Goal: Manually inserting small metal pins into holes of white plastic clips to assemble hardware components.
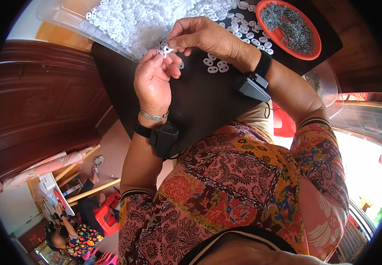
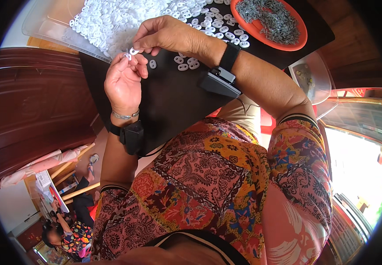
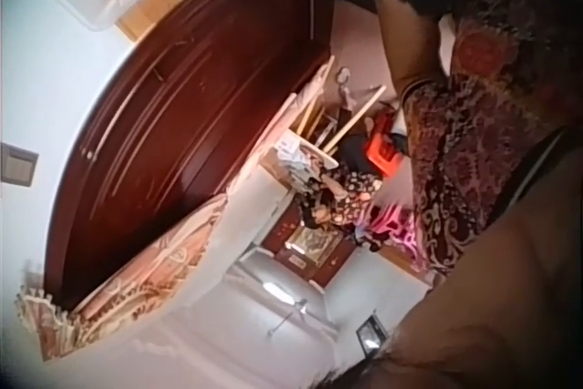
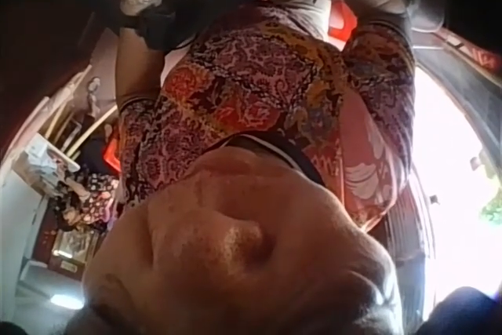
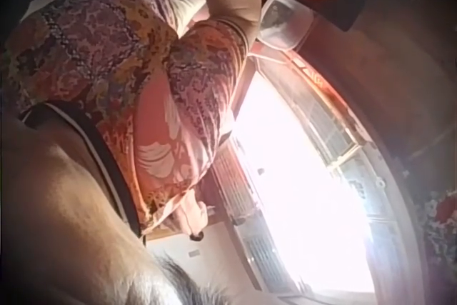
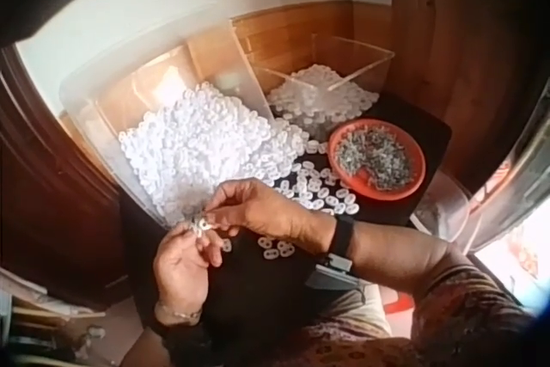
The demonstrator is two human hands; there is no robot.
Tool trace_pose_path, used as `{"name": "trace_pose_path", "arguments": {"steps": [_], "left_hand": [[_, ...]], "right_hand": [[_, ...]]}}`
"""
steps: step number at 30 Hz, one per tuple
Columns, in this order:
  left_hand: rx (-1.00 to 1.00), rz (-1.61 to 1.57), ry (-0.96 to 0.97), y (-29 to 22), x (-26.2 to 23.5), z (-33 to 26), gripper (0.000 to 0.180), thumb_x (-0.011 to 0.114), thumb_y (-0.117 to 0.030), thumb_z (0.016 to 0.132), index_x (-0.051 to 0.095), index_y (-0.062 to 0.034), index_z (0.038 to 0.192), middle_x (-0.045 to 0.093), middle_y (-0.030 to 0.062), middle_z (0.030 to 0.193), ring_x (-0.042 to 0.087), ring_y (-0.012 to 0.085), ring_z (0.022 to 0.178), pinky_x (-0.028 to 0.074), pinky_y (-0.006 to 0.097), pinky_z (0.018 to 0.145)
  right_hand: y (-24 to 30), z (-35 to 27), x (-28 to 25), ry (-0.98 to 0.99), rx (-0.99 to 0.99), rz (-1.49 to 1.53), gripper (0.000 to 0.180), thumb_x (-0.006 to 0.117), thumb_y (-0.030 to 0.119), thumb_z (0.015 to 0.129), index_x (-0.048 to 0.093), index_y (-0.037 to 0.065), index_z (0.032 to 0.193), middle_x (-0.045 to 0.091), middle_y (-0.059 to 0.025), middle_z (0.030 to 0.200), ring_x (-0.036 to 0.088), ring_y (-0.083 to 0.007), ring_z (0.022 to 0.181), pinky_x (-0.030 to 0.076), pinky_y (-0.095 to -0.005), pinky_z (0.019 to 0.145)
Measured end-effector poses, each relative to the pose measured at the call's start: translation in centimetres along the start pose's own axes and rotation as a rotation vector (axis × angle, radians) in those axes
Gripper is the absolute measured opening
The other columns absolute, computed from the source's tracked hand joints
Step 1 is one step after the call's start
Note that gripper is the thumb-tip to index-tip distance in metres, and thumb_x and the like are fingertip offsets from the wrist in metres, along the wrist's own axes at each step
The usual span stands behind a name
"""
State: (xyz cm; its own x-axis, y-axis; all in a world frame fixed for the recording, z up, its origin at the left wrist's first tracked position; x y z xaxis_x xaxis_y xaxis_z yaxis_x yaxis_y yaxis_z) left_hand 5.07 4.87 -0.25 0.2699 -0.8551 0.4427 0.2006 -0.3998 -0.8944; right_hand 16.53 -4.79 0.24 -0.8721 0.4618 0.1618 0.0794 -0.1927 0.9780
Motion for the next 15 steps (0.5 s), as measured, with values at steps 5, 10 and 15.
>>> {"name": "trace_pose_path", "arguments": {"steps": [5, 10, 15], "left_hand": [[-0.002, 0.008, 0.015, -0.12, -0.15, 0.03, 0.02, 0.045, -0.018, 0.087, 0.053, -0.002, 0.078, 0.061, 0.0129, 0.076, 0.051, 0.0157, 0.06, 0.042, 0.026, 0.058], [0.008, 0.034, -0.009, -0.33, 0.23, -0.11, 0.021, 0.045, -0.018, 0.088, 0.054, -0.0014, 0.078, 0.06, 0.0117, 0.073, 0.051, 0.015, 0.059, 0.041, 0.025, 0.057], [0.002, 0.032, -0.026, -0.09, -0.35, 0.03, 0.021, 0.045, -0.019, 0.087, 0.054, -0.0016, 0.079, 0.059, 0.0103, 0.071, 0.05, 0.0148, 0.057, 0.04, 0.025, 0.056]], "right_hand": [[0.16, -0.27, -0.13, 0.041, 0.104, -0.026, 0.015, 0.069, 0.016, 0.078, 0.065, 0.003, 0.085, 0.062, -0.0002, 0.074, 0.058, -0.0076, 0.067, 0.047, -0.02, 0.06], [0.17, -0.69, 0.1, 0.107, 0.197, -0.024, 0.018, 0.068, 0.017, 0.078, 0.064, 0.002, 0.087, 0.062, -0.0004, 0.073, 0.058, -0.0073, 0.067, 0.047, -0.0194, 0.06], [0.95, -0.85, 0.25, 0.161, 0.069, -0.176, 0.018, 0.063, 0.017, 0.084, 0.063, 0.002, 0.095, 0.062, 0.001, 0.078, 0.057, -0.0054, 0.068, 0.046, -0.0172, 0.062]]}}
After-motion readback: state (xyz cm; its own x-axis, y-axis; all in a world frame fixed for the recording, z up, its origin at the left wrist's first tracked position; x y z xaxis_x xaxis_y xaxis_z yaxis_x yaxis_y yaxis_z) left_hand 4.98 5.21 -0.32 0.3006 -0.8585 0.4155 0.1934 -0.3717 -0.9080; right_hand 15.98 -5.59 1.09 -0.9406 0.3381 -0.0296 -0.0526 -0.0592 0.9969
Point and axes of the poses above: each hand's wrist, its own z-axis towards the middle knuckle, its own x-axis out of the palm, y = z × x, the point moved 4 cm from there along z, towards the middle knuckle
